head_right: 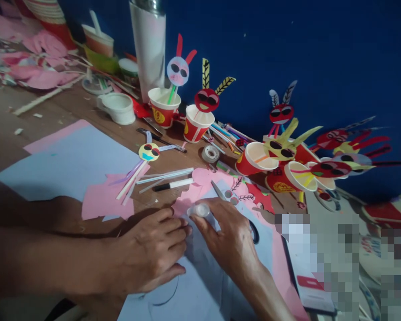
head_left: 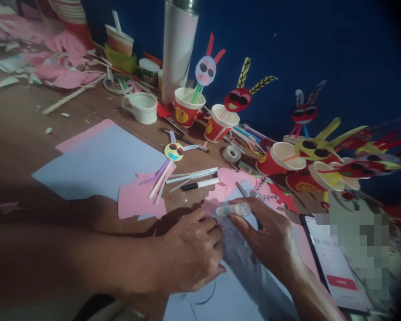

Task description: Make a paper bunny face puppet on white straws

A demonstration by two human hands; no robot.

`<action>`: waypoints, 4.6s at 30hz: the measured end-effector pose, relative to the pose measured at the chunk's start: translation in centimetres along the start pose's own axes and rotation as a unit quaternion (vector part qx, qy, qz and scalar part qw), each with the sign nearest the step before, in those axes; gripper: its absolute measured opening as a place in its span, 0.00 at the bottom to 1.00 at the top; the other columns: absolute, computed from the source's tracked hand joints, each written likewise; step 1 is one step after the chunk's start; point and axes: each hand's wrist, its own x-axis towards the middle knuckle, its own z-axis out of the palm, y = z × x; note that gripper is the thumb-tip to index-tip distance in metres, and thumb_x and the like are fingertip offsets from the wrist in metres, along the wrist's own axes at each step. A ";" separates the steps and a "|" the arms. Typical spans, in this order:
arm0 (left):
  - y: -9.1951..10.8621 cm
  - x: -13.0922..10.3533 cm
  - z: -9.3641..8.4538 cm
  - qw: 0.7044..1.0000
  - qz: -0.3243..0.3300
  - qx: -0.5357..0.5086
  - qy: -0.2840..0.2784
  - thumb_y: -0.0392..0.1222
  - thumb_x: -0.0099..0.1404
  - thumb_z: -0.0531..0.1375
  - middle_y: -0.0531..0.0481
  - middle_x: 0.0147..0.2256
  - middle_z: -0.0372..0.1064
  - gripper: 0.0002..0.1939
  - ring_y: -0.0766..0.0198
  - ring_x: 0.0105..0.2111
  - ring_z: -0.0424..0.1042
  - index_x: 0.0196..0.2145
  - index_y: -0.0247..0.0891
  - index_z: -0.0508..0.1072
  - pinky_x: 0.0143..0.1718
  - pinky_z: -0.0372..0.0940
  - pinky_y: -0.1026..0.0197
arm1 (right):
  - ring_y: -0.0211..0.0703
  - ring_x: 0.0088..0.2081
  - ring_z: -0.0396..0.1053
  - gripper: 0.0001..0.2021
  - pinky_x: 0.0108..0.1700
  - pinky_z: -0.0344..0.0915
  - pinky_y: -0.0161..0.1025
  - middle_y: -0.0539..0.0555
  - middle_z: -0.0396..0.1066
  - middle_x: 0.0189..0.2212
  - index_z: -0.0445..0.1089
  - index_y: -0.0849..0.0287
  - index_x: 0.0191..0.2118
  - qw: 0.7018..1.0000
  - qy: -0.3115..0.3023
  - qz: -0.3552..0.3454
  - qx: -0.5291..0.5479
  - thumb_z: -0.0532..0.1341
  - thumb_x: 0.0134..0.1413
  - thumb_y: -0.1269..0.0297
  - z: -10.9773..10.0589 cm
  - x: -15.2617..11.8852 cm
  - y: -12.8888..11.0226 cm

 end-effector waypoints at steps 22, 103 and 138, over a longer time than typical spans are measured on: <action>-0.9 0.3 0.1 0.998 0.014 -0.019 0.051 0.46 0.62 0.54 0.48 0.28 0.70 0.13 0.59 0.34 0.68 0.27 0.35 0.70 0.44 0.56 0.52 | 0.40 0.34 0.70 0.04 0.36 0.64 0.35 0.51 0.72 0.32 0.69 0.58 0.36 1.000 0.007 -0.004 -0.016 0.58 0.55 0.66 0.5 -0.3 -0.1; -2.8 1.9 -0.7 0.971 0.022 -0.057 0.232 0.29 0.57 0.50 0.54 0.22 0.71 0.20 0.67 0.21 0.68 0.48 0.33 0.64 0.26 0.63 0.63 | 0.42 0.30 0.72 0.09 0.27 0.56 0.34 0.51 0.75 0.28 0.72 0.56 0.31 0.977 -0.019 0.075 -0.200 0.55 0.54 0.65 -1.5 4.6 2.3; -2.8 1.8 -0.6 0.974 0.001 -0.053 0.221 0.36 0.62 0.51 0.54 0.25 0.73 0.15 0.67 0.26 0.72 0.47 0.35 0.65 0.28 0.62 0.66 | 0.42 0.31 0.71 0.10 0.33 0.60 0.34 0.54 0.74 0.30 0.67 0.60 0.40 0.970 0.101 0.034 -0.220 0.51 0.60 0.65 -1.0 5.2 1.6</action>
